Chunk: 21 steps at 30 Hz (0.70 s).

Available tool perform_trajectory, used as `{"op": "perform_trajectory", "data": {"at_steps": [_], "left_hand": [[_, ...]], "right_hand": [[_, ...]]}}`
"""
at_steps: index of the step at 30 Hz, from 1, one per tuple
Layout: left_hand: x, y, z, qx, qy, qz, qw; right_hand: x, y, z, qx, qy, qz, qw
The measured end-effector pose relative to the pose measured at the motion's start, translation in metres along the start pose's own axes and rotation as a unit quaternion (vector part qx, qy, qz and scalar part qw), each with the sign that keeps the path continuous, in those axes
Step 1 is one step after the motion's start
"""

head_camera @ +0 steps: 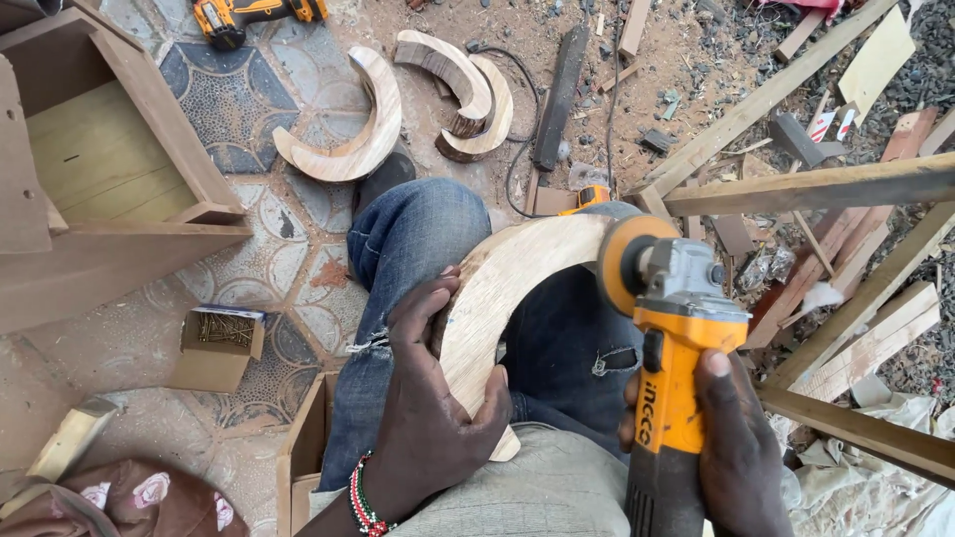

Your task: Using a handheld angle grinder to smooth and shape the edges of a curved wooden piece.

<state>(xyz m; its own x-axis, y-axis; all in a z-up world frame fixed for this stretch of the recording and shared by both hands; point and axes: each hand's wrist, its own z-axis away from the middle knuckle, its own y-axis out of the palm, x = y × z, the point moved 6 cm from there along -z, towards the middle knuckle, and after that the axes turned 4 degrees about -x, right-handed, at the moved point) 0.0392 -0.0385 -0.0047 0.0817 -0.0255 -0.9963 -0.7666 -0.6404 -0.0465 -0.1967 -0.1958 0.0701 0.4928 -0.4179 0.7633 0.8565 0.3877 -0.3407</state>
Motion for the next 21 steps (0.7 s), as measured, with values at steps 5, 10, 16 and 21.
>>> {"op": "perform_trajectory", "data": {"at_steps": [5,10,16,21], "left_hand": [[0.002,0.004,0.001,0.002,0.0,0.024,1.0],[0.0,0.001,0.001,-0.004,-0.007,0.032,0.999],[0.001,0.002,0.002,0.001,-0.017,0.015,1.0],[0.002,0.004,0.001,-0.002,-0.018,0.022,1.0]], "right_hand": [[0.003,0.037,0.01,0.145,0.011,-0.005,0.989],[-0.001,0.03,-0.003,0.155,0.017,-0.004,0.988],[0.012,-0.002,-0.013,-0.024,0.022,-0.033,0.999],[0.032,0.041,-0.014,0.163,-0.08,-0.024,0.983]]}}
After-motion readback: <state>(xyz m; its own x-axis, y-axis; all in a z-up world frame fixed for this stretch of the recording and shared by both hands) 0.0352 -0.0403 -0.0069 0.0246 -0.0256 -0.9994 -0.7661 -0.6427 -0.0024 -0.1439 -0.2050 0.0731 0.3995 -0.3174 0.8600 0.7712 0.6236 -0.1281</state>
